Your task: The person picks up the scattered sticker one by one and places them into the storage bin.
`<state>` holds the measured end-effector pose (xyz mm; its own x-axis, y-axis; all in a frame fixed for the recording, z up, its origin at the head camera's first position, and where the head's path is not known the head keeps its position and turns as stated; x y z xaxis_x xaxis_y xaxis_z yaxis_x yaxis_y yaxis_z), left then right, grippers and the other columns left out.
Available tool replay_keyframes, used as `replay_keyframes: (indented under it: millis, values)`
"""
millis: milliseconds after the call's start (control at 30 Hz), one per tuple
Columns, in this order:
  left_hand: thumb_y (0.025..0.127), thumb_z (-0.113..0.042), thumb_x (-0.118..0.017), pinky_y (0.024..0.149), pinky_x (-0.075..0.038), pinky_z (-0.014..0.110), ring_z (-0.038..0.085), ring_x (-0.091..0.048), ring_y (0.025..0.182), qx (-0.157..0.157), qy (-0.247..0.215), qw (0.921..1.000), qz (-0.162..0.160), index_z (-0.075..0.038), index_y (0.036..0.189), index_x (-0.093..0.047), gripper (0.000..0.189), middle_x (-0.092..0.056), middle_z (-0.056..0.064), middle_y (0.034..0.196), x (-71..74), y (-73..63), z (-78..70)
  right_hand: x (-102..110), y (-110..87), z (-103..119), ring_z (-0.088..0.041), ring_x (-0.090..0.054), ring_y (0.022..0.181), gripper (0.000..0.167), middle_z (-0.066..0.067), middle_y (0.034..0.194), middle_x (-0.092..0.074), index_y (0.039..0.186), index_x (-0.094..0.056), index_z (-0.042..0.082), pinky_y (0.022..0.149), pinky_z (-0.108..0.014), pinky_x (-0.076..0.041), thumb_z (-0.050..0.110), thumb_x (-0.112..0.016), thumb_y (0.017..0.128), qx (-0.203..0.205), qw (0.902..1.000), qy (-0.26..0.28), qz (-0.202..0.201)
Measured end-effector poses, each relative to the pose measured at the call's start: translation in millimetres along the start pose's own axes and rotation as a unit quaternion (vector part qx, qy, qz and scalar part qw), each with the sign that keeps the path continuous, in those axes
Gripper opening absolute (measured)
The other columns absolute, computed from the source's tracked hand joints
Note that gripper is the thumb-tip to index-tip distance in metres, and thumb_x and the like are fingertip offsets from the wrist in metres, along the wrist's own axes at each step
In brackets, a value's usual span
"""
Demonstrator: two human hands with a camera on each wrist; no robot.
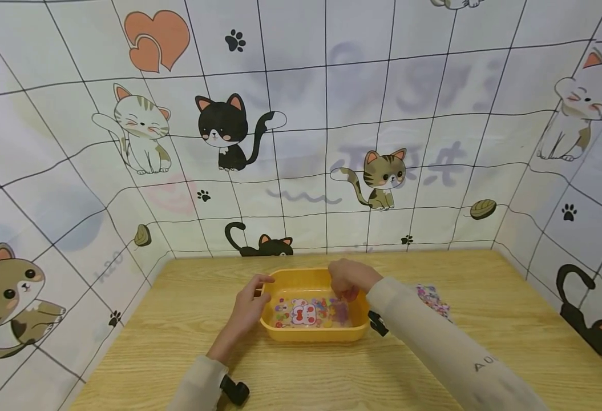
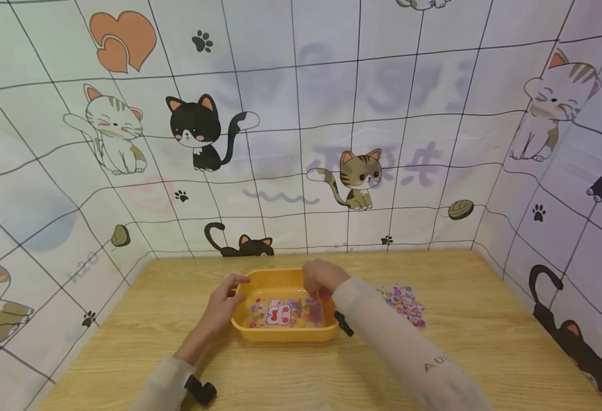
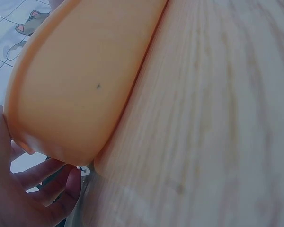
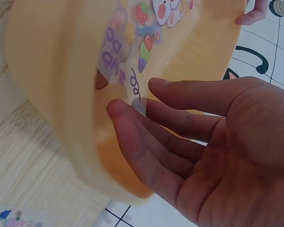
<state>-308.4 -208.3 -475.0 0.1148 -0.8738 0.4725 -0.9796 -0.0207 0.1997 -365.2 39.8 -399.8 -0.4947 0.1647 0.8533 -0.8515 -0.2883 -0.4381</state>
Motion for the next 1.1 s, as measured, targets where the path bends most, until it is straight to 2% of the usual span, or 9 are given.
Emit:
replay_keyframes:
  millis: [300, 633, 800, 967, 1100]
  values:
    - [0.098, -0.006, -0.056, 0.092, -0.055, 0.043, 0.030, -0.063, 0.113, -0.001, 0.004, 1.0000, 0.003, -0.015, 0.127, -0.065, 0.031, -0.062, 0.014, 0.140, -0.3, -1.1, 1.0, -3, -4.8, -5, -0.021, -0.064, 0.063, 0.017, -0.014, 0.088, -0.069, 0.102, -0.059, 0.008, 0.061, -0.031, -0.057, 0.009, -0.071, 0.089, -0.009, 0.9996, 0.024, 0.008]
    - [0.097, -0.004, -0.056, 0.087, -0.054, 0.038, 0.027, -0.063, 0.107, 0.001, 0.004, 1.0000, -0.003, -0.016, 0.126, -0.065, 0.033, -0.063, 0.016, 0.137, -0.5, 0.4, 0.9, -4, 0.2, -6, -0.018, -0.065, 0.055, 0.014, -0.010, 0.077, -0.071, 0.095, -0.062, 0.007, 0.048, -0.025, -0.049, 0.015, -0.073, 0.091, 0.000, 0.9999, -0.011, 0.006]
    - [0.097, -0.005, -0.055, 0.085, -0.054, 0.037, 0.027, -0.062, 0.108, 0.008, 0.005, 0.9999, -0.004, -0.016, 0.127, -0.065, 0.034, -0.062, 0.017, 0.138, -1.1, 0.4, 2.1, 0, -1.5, -5, -0.017, -0.063, 0.055, 0.015, -0.010, 0.076, -0.070, 0.092, -0.063, 0.008, 0.051, -0.027, -0.052, 0.017, -0.075, 0.090, 0.005, 0.9999, -0.016, -0.004]
    - [0.097, -0.005, -0.055, 0.085, -0.053, 0.037, 0.028, -0.060, 0.108, 0.011, 0.003, 0.9999, -0.002, -0.015, 0.128, -0.065, 0.034, -0.062, 0.017, 0.138, -0.8, -0.8, 1.3, 11, -10.4, -3, -0.018, -0.066, 0.058, 0.014, -0.009, 0.071, -0.069, 0.089, -0.071, 0.003, 0.062, -0.032, -0.060, 0.016, -0.073, 0.092, 0.055, 0.9981, -0.017, -0.021]
    - [0.097, -0.005, -0.055, 0.085, -0.053, 0.036, 0.028, -0.060, 0.109, 0.010, 0.004, 0.9999, 0.001, -0.015, 0.128, -0.065, 0.034, -0.062, 0.016, 0.138, -0.8, -1.2, 0.5, 24, -22.2, -4, -0.022, -0.072, 0.065, 0.019, -0.013, 0.076, -0.074, 0.089, -0.076, 0.002, 0.068, -0.036, -0.062, 0.018, -0.071, 0.095, 0.110, 0.9933, 0.005, -0.037]
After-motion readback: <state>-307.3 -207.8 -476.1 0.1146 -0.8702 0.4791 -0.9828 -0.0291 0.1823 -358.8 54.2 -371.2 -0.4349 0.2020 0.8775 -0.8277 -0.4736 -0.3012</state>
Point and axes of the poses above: each hand's wrist, its own y-axis towards the middle knuckle, its own x-axis out of the back of the hand, z = x × y, the point moved 3 cm from there along y, towards the middle knuckle
